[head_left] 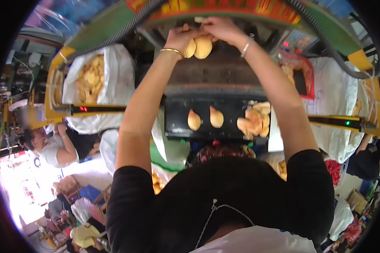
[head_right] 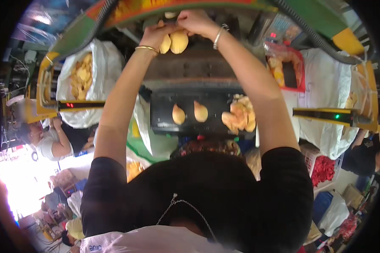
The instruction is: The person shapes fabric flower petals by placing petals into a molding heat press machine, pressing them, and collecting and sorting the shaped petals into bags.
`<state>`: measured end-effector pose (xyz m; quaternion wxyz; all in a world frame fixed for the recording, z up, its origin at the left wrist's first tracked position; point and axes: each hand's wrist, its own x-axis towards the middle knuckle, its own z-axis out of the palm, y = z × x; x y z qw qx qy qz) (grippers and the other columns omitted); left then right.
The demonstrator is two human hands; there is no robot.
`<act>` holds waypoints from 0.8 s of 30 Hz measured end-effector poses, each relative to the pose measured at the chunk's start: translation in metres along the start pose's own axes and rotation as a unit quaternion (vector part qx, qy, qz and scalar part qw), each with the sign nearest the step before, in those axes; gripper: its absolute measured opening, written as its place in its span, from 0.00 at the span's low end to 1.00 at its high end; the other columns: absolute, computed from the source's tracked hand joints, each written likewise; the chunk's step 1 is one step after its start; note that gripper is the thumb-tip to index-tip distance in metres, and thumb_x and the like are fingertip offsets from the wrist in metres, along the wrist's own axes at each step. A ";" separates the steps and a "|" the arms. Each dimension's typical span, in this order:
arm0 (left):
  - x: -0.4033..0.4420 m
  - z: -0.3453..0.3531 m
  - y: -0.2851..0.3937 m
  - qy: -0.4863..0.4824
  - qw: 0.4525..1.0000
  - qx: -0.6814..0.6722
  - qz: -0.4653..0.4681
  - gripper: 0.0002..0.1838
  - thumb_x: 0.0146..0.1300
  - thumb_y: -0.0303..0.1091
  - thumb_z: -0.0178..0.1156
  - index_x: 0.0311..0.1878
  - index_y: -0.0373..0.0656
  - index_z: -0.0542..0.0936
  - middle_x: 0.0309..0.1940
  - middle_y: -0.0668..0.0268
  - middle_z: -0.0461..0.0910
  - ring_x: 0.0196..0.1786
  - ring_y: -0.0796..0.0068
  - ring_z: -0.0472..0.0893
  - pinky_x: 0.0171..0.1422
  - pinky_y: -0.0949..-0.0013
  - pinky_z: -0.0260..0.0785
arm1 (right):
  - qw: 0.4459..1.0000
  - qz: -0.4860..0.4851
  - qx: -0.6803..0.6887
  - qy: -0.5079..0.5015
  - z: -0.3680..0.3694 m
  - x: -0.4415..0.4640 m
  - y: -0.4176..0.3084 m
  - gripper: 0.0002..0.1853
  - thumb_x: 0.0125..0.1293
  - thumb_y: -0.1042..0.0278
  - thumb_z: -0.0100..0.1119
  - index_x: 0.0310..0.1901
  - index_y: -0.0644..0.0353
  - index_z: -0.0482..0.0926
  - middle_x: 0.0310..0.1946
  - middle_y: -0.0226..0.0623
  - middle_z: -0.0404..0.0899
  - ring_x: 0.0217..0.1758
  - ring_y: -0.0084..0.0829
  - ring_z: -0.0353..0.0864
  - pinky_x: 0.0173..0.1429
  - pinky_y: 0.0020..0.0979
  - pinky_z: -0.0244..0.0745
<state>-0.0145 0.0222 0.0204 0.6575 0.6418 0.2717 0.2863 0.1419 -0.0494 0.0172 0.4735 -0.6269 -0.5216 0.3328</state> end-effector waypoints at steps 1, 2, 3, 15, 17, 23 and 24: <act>0.022 0.000 0.008 0.011 0.999 -0.011 0.039 0.13 0.50 0.20 0.66 0.41 0.35 0.80 0.37 0.64 0.81 0.38 0.72 0.81 0.43 0.67 0.75 | 0.997 0.055 0.049 -0.018 -0.008 0.022 0.004 0.12 0.62 0.60 0.59 0.39 0.59 0.81 0.29 0.34 0.82 0.32 0.28 0.82 0.36 0.30 0.78; 0.033 0.000 0.013 0.005 0.998 -0.009 0.056 0.13 0.50 0.20 0.66 0.41 0.35 0.80 0.37 0.64 0.81 0.38 0.72 0.81 0.43 0.67 0.75 | 0.998 0.041 0.043 -0.008 -0.014 0.030 -0.009 0.12 0.62 0.60 0.59 0.39 0.59 0.81 0.29 0.34 0.82 0.32 0.28 0.82 0.36 0.30 0.78; 0.037 0.000 0.011 0.026 0.998 -0.022 0.056 0.14 0.49 0.19 0.66 0.41 0.35 0.79 0.38 0.64 0.81 0.38 0.71 0.81 0.43 0.67 0.75 | 0.998 0.037 0.056 -0.012 -0.015 0.030 -0.014 0.12 0.62 0.59 0.59 0.39 0.58 0.81 0.30 0.34 0.82 0.32 0.29 0.83 0.36 0.31 0.78; 0.054 -0.008 -0.019 0.011 0.997 -0.025 -0.067 0.16 0.51 0.22 0.66 0.45 0.35 0.78 0.41 0.61 0.80 0.41 0.67 0.82 0.45 0.65 0.76 | 0.988 0.067 0.071 -0.118 -0.018 0.037 0.017 0.17 0.62 0.53 0.58 0.40 0.60 0.81 0.32 0.36 0.82 0.34 0.34 0.83 0.37 0.32 0.80; 0.058 -0.006 -0.011 0.000 0.997 -0.011 -0.082 0.17 0.51 0.23 0.66 0.46 0.35 0.77 0.41 0.61 0.80 0.42 0.67 0.81 0.45 0.65 0.76 | 0.988 0.077 0.050 -0.123 -0.017 0.035 0.013 0.18 0.62 0.53 0.58 0.40 0.60 0.81 0.33 0.36 0.82 0.35 0.33 0.83 0.37 0.32 0.81; 0.053 -0.015 -0.018 -0.044 0.990 0.004 -0.135 0.13 0.56 0.29 0.63 0.44 0.37 0.79 0.36 0.62 0.81 0.37 0.67 0.82 0.39 0.66 0.76 | 0.989 0.108 -0.001 -0.097 -0.021 0.035 0.004 0.20 0.60 0.50 0.59 0.42 0.60 0.80 0.36 0.37 0.81 0.36 0.30 0.83 0.39 0.29 0.81; 0.059 -0.021 -0.017 -0.042 0.987 -0.042 -0.149 0.12 0.57 0.31 0.62 0.44 0.38 0.79 0.34 0.62 0.82 0.35 0.67 0.82 0.36 0.66 0.77 | 0.990 0.101 -0.016 -0.095 -0.021 0.035 0.003 0.20 0.60 0.50 0.59 0.42 0.60 0.80 0.36 0.37 0.81 0.37 0.30 0.83 0.39 0.29 0.81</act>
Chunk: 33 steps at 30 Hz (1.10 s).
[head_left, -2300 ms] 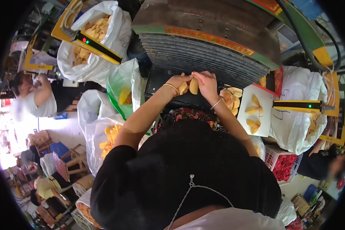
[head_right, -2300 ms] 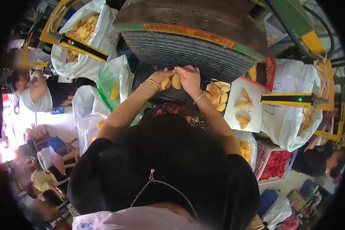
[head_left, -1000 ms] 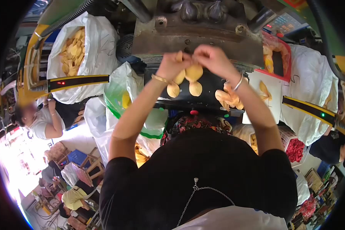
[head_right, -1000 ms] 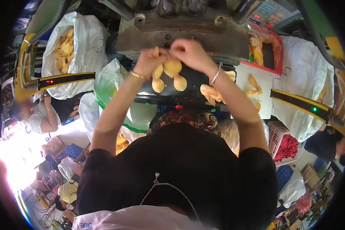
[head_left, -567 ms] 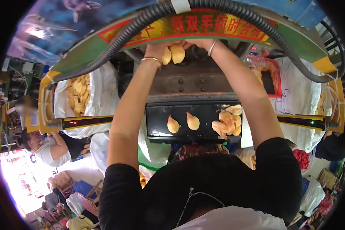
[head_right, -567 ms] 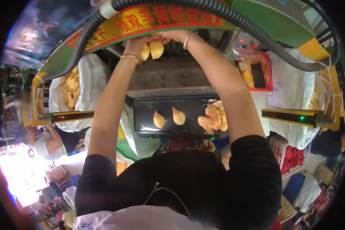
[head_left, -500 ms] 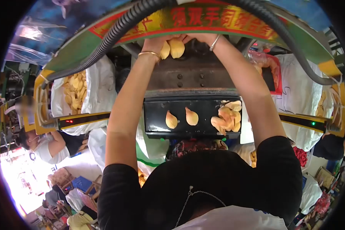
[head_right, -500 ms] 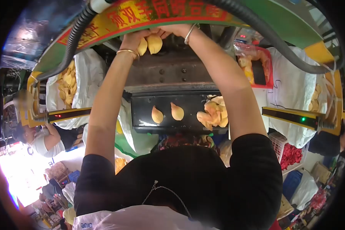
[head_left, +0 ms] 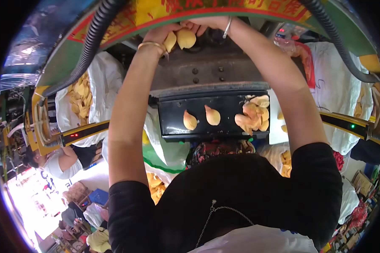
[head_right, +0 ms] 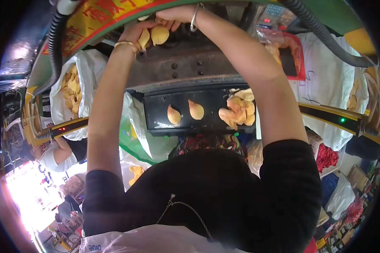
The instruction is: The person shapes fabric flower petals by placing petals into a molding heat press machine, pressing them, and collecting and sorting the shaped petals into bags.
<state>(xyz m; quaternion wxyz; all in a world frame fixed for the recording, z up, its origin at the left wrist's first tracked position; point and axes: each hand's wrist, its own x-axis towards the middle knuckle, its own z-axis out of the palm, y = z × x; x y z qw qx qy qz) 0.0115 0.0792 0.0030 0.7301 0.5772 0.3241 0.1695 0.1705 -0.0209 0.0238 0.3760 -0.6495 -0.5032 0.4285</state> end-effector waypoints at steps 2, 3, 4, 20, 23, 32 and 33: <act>-0.004 -0.004 0.010 0.010 0.999 -0.005 -0.033 0.12 0.58 0.32 0.62 0.44 0.38 0.79 0.34 0.63 0.82 0.35 0.67 0.83 0.36 0.67 0.77 | 0.999 0.002 0.030 -0.020 -0.003 0.027 0.013 0.20 0.59 0.49 0.59 0.42 0.60 0.80 0.36 0.36 0.81 0.37 0.30 0.83 0.39 0.29 0.81; -0.007 -0.004 0.009 0.017 0.997 -0.017 -0.078 0.13 0.58 0.33 0.61 0.44 0.38 0.79 0.34 0.63 0.82 0.34 0.66 0.83 0.35 0.67 0.77 | 0.997 0.016 0.062 -0.045 -0.004 0.041 0.030 0.20 0.59 0.49 0.59 0.41 0.60 0.81 0.35 0.36 0.81 0.37 0.30 0.83 0.40 0.29 0.81; -0.007 -0.001 0.005 0.022 0.991 -0.029 -0.126 0.13 0.59 0.35 0.61 0.45 0.38 0.79 0.33 0.63 0.82 0.34 0.66 0.83 0.35 0.67 0.77 | 0.993 0.035 0.096 -0.067 -0.003 0.039 0.036 0.20 0.59 0.49 0.58 0.41 0.59 0.81 0.35 0.36 0.81 0.36 0.30 0.82 0.40 0.29 0.80; -0.029 0.007 0.010 -0.056 0.993 -0.042 -0.093 0.08 0.59 0.30 0.66 0.39 0.40 0.79 0.27 0.68 0.77 0.27 0.74 0.77 0.28 0.72 0.67 | 0.980 0.069 0.178 0.057 0.010 -0.030 0.009 0.17 0.58 0.55 0.66 0.27 0.63 0.80 0.17 0.33 0.75 0.15 0.22 0.70 0.18 0.27 0.66; -0.035 -0.001 0.009 -0.112 0.983 -0.038 -0.142 0.08 0.58 0.32 0.68 0.35 0.47 0.76 0.20 0.72 0.73 0.16 0.79 0.71 0.16 0.75 0.59 | 0.999 0.044 0.030 0.012 0.008 -0.025 0.012 0.14 0.61 0.56 0.63 0.36 0.59 0.79 0.19 0.26 0.72 0.18 0.17 0.69 0.17 0.23 0.55; -0.034 0.002 0.010 -0.003 0.996 0.074 -0.053 0.10 0.56 0.34 0.70 0.36 0.41 0.80 0.26 0.71 0.76 0.26 0.78 0.75 0.27 0.76 0.66 | 0.999 0.022 -0.011 0.041 0.008 -0.020 0.013 0.15 0.60 0.60 0.62 0.24 0.64 0.80 0.15 0.36 0.73 0.12 0.25 0.66 0.18 0.30 0.59; -0.032 -0.006 0.010 -0.023 0.995 0.070 -0.063 0.10 0.56 0.35 0.70 0.36 0.42 0.79 0.24 0.71 0.75 0.22 0.78 0.75 0.24 0.75 0.65 | 0.998 -0.001 -0.049 0.045 0.005 -0.024 0.011 0.15 0.61 0.60 0.62 0.26 0.65 0.81 0.16 0.38 0.74 0.13 0.26 0.69 0.19 0.31 0.62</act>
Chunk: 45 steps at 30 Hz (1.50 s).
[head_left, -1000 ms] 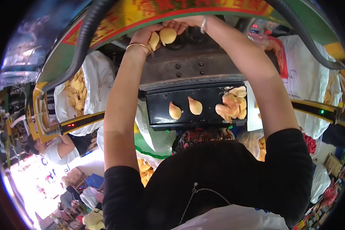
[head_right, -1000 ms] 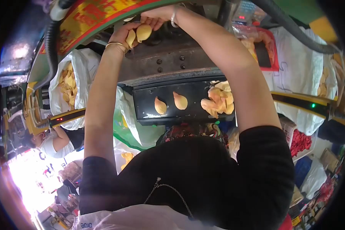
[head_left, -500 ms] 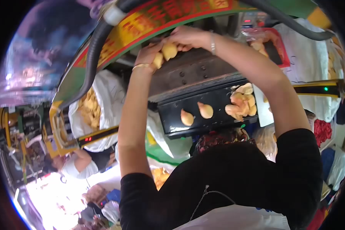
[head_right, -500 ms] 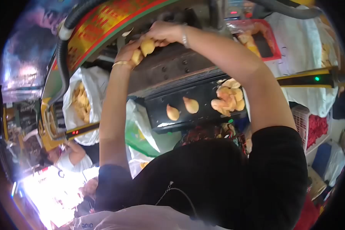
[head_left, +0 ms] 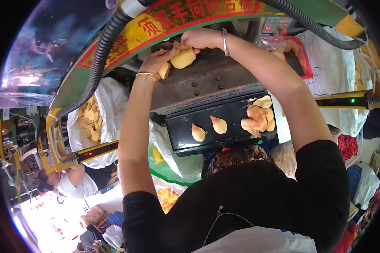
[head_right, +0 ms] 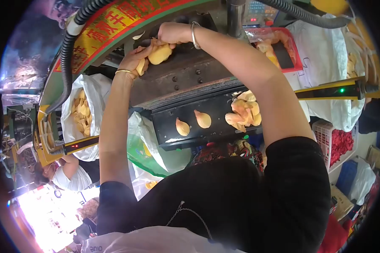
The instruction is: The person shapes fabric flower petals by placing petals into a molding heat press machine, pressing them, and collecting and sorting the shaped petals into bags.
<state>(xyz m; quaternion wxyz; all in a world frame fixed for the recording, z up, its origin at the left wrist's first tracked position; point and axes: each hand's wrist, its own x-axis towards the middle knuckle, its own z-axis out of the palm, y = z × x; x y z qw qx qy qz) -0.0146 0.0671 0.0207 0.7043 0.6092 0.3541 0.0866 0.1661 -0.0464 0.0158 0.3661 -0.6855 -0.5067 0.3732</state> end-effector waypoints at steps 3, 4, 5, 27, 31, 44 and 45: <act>0.011 -0.028 -0.005 0.011 0.989 0.125 0.077 0.11 0.56 0.35 0.69 0.36 0.42 0.79 0.22 0.69 0.76 0.21 0.75 0.76 0.24 0.73 0.67 | 0.996 -0.056 -0.070 0.000 0.006 0.002 -0.009 0.16 0.62 0.59 0.61 0.28 0.65 0.81 0.17 0.40 0.76 0.15 0.29 0.74 0.23 0.32 0.67; 0.018 -0.033 -0.001 0.027 0.953 0.259 0.156 0.10 0.57 0.35 0.68 0.37 0.41 0.80 0.24 0.67 0.78 0.23 0.74 0.78 0.27 0.71 0.69 | 0.994 -0.057 -0.089 -0.009 0.007 0.003 -0.011 0.16 0.62 0.58 0.60 0.29 0.65 0.82 0.18 0.41 0.77 0.16 0.29 0.76 0.24 0.32 0.69; 0.028 -0.034 0.002 0.035 0.892 0.385 0.236 0.10 0.57 0.35 0.68 0.37 0.40 0.80 0.25 0.65 0.79 0.26 0.72 0.79 0.31 0.70 0.72 | 0.992 -0.053 -0.110 -0.013 0.003 0.002 -0.012 0.17 0.63 0.56 0.60 0.30 0.65 0.82 0.18 0.41 0.77 0.17 0.29 0.78 0.26 0.32 0.71; -0.021 0.043 -0.012 0.121 0.977 0.045 0.172 0.10 0.55 0.28 0.69 0.37 0.33 0.82 0.31 0.69 0.81 0.35 0.80 0.79 0.42 0.75 0.71 | 0.988 0.009 0.058 -0.141 -0.010 0.018 0.010 0.12 0.65 0.58 0.57 0.35 0.59 0.81 0.19 0.24 0.75 0.14 0.15 0.64 0.19 0.21 0.60; 0.000 0.051 -0.026 0.140 0.981 -0.038 0.129 0.10 0.55 0.28 0.70 0.40 0.34 0.83 0.33 0.70 0.81 0.34 0.82 0.78 0.41 0.76 0.70 | 0.993 0.010 0.019 -0.118 -0.015 0.002 -0.002 0.12 0.64 0.61 0.57 0.32 0.61 0.80 0.18 0.29 0.74 0.14 0.19 0.67 0.20 0.25 0.62; -0.011 0.042 -0.009 0.265 0.853 0.310 0.325 0.15 0.56 0.34 0.69 0.40 0.31 0.83 0.31 0.65 0.83 0.37 0.78 0.81 0.41 0.75 0.72 | 0.936 -0.133 -0.326 -0.014 -0.006 0.025 0.016 0.13 0.66 0.63 0.51 0.32 0.63 0.79 0.21 0.40 0.76 0.20 0.29 0.71 0.26 0.34 0.66; 0.001 0.039 -0.023 0.271 0.820 0.354 0.359 0.16 0.56 0.35 0.69 0.42 0.32 0.83 0.32 0.64 0.83 0.38 0.76 0.81 0.42 0.73 0.73 | 0.961 -0.117 -0.252 -0.003 -0.005 0.012 0.008 0.11 0.64 0.63 0.54 0.31 0.63 0.79 0.19 0.38 0.75 0.17 0.27 0.70 0.23 0.32 0.66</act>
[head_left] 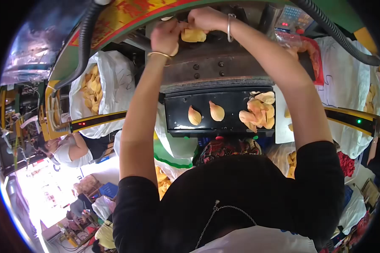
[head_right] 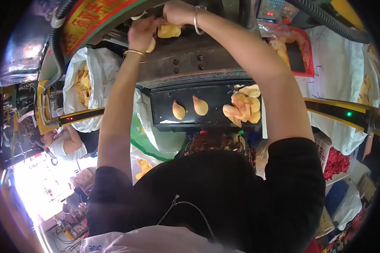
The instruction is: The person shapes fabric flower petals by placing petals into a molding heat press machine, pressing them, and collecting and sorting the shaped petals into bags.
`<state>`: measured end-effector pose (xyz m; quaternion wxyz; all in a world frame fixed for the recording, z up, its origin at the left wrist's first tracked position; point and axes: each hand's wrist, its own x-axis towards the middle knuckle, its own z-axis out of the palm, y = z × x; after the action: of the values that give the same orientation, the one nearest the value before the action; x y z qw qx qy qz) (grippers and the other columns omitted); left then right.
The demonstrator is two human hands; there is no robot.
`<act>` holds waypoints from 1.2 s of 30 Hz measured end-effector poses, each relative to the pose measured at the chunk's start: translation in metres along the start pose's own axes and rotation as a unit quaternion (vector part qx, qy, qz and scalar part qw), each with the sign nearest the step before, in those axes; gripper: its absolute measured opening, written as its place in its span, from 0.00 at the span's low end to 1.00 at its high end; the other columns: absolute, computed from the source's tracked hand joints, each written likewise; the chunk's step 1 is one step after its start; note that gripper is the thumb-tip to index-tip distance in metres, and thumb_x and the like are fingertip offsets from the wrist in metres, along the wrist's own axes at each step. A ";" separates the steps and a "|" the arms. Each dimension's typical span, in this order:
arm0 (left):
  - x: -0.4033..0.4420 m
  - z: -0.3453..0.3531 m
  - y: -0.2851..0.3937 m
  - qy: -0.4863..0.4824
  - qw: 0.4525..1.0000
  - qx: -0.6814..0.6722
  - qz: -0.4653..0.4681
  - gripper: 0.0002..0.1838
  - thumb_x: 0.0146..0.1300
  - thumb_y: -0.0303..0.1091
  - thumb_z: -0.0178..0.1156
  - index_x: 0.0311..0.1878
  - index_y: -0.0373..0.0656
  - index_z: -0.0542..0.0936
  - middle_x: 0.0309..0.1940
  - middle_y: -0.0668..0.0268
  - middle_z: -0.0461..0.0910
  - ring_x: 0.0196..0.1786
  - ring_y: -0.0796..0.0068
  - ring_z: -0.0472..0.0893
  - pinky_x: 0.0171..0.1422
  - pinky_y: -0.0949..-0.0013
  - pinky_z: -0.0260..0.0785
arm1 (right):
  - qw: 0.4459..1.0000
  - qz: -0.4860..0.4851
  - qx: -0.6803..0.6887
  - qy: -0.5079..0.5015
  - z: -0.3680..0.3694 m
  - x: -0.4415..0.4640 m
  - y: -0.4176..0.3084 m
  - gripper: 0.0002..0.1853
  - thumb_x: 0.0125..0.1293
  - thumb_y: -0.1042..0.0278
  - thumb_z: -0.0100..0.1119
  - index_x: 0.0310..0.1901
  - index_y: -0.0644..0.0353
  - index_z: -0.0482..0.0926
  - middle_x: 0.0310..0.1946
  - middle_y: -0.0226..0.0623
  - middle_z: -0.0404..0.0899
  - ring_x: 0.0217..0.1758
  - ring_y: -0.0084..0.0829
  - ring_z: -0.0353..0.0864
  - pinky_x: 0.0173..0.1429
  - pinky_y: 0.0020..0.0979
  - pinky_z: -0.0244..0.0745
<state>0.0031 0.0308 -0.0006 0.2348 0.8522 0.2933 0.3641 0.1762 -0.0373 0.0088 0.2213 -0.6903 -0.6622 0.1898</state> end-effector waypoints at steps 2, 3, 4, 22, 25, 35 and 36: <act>0.004 0.016 -0.021 0.021 0.991 0.086 0.104 0.18 0.56 0.37 0.68 0.44 0.33 0.82 0.36 0.60 0.83 0.39 0.70 0.82 0.43 0.70 0.74 | 0.997 0.018 0.071 0.023 -0.009 -0.009 -0.013 0.10 0.62 0.64 0.57 0.31 0.63 0.79 0.17 0.35 0.74 0.13 0.25 0.69 0.20 0.30 0.65; 0.007 0.017 -0.021 0.026 0.991 0.081 0.106 0.18 0.56 0.37 0.68 0.44 0.33 0.82 0.36 0.60 0.83 0.39 0.70 0.82 0.43 0.70 0.74 | 0.996 0.024 0.079 0.037 -0.011 -0.014 -0.016 0.10 0.61 0.64 0.57 0.31 0.63 0.80 0.19 0.39 0.76 0.16 0.29 0.73 0.24 0.31 0.69; 0.006 0.018 -0.021 0.015 0.992 0.064 0.110 0.19 0.56 0.38 0.68 0.46 0.34 0.82 0.39 0.59 0.81 0.41 0.67 0.82 0.45 0.68 0.74 | 0.995 0.030 0.086 0.045 -0.012 -0.020 -0.017 0.10 0.59 0.65 0.57 0.31 0.64 0.81 0.20 0.42 0.78 0.19 0.33 0.77 0.27 0.33 0.73; -0.011 -0.005 -0.004 -0.057 0.992 0.078 0.079 0.28 0.53 0.43 0.66 0.58 0.48 0.75 0.54 0.60 0.73 0.51 0.57 0.77 0.53 0.59 0.72 | 0.899 -0.180 0.297 0.266 -0.019 0.058 0.039 0.12 0.67 0.64 0.52 0.48 0.57 0.77 0.33 0.39 0.80 0.36 0.31 0.79 0.46 0.34 0.73; -0.014 -0.005 0.000 -0.093 0.992 0.081 -0.003 0.27 0.53 0.43 0.66 0.59 0.53 0.75 0.55 0.64 0.72 0.52 0.58 0.77 0.53 0.59 0.72 | 0.977 -0.119 0.163 0.064 -0.022 0.042 0.005 0.13 0.70 0.65 0.47 0.50 0.59 0.76 0.36 0.40 0.80 0.38 0.31 0.78 0.51 0.33 0.73; -0.012 -0.015 0.008 -0.106 0.989 0.094 -0.032 0.28 0.54 0.43 0.65 0.60 0.55 0.74 0.53 0.64 0.72 0.51 0.59 0.78 0.53 0.59 0.72 | 0.960 -0.147 -0.211 0.109 -0.033 0.037 0.027 0.19 0.69 0.59 0.53 0.56 0.61 0.73 0.40 0.43 0.81 0.45 0.37 0.80 0.54 0.35 0.71; -0.011 -0.009 0.004 -0.089 0.991 0.098 -0.022 0.28 0.54 0.43 0.65 0.60 0.54 0.74 0.53 0.64 0.72 0.50 0.59 0.78 0.53 0.59 0.73 | 0.967 -0.162 -0.169 0.097 -0.039 0.021 0.031 0.22 0.68 0.58 0.55 0.59 0.61 0.70 0.41 0.45 0.80 0.47 0.40 0.79 0.54 0.35 0.71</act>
<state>-0.0089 0.0224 0.0019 0.1832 0.8936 0.3243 0.2506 0.2247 -0.0193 0.0243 0.1927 -0.6164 -0.7628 -0.0311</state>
